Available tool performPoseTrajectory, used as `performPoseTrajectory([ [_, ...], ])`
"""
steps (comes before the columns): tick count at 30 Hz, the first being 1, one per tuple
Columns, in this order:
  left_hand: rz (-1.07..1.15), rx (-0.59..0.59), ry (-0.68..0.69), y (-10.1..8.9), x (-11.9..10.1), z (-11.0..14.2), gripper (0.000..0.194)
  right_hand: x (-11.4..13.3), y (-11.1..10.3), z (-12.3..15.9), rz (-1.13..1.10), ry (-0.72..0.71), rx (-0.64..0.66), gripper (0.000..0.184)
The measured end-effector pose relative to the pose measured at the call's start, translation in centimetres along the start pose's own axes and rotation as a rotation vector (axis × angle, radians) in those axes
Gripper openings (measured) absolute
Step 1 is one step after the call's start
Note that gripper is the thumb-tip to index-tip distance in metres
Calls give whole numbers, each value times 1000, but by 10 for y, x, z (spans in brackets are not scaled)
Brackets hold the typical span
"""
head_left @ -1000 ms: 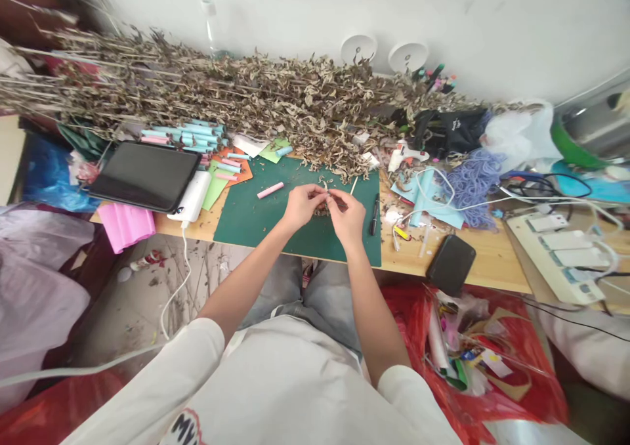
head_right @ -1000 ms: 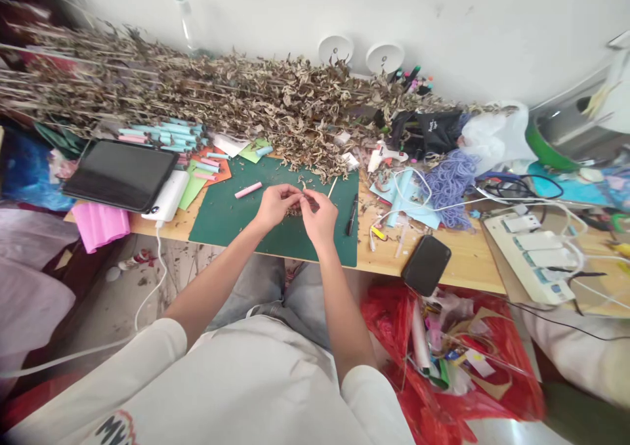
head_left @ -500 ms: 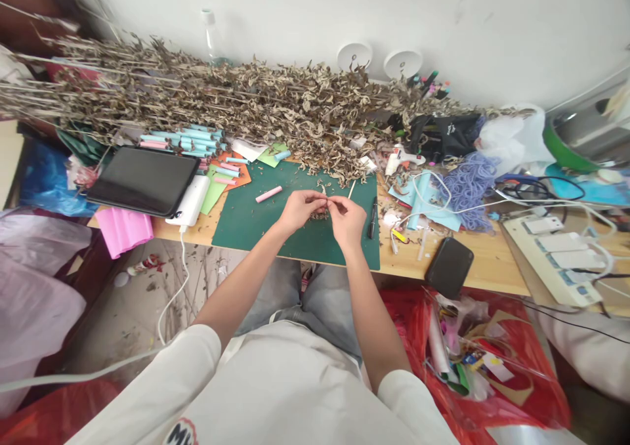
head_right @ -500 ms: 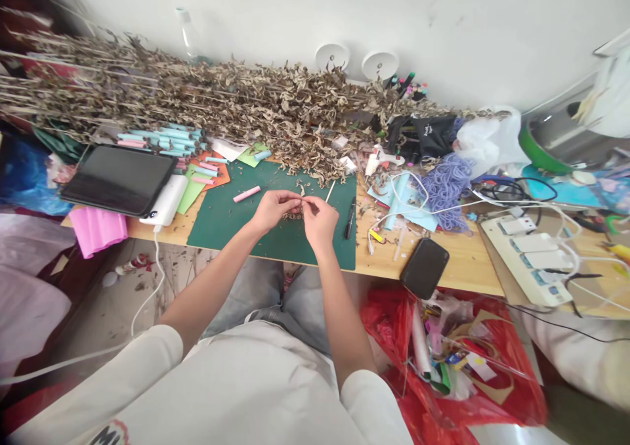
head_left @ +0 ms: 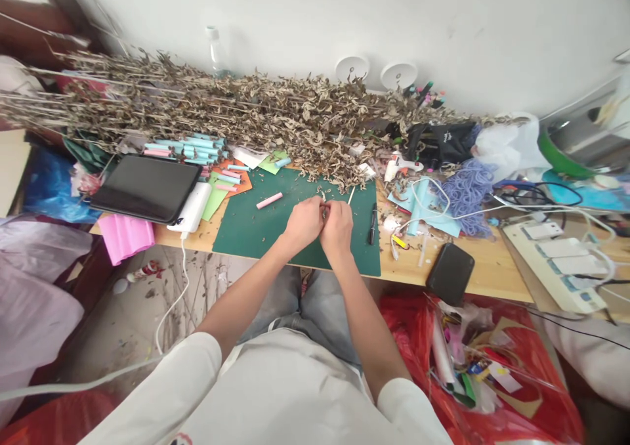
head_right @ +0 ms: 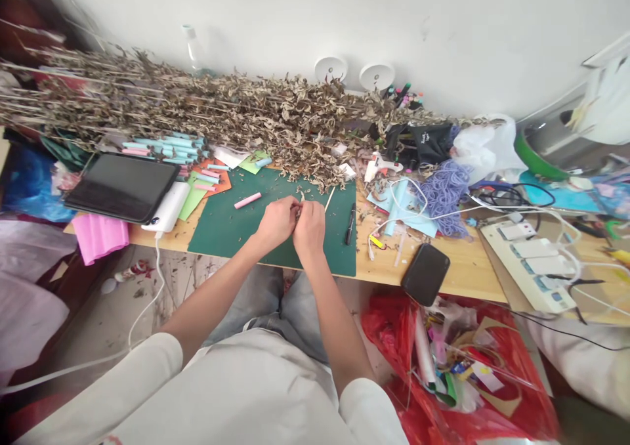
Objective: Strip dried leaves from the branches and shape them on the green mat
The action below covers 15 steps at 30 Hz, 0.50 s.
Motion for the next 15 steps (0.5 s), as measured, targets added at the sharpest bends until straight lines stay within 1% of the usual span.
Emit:
performPoseTrajectory([
  [2,-81,17,25,-3,-5,1,19,0,-1,-1,-5,-6,-5,22],
  [6,-232,119,57,-8,-14,1,22,-2,0,1,13,0,42,21],
  [8,-294,157,49,-9,-17,1,23,-2,1,3,43,13,77,22],
  [10,-329,159,15,-9,-16,2,23,-1,2,3,75,31,92,23],
  [12,-275,120,-20,-8,-12,1,22,1,0,1,75,48,89,24],
  [13,-201,82,-35,-7,-8,0,21,1,-1,0,56,55,84,24],
  [15,40,-23,-68,-6,1,-3,20,1,-3,-3,-7,70,75,23],
])
Point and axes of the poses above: each hand's wrist, its own z-axis away from the middle knuckle, its own y-axis out of the palm, x = y × z, the point moved 3 cm from there along -z, towards the middle knuckle, and after that the axes turned 11 degrees about -z, right-handed, at the moved point
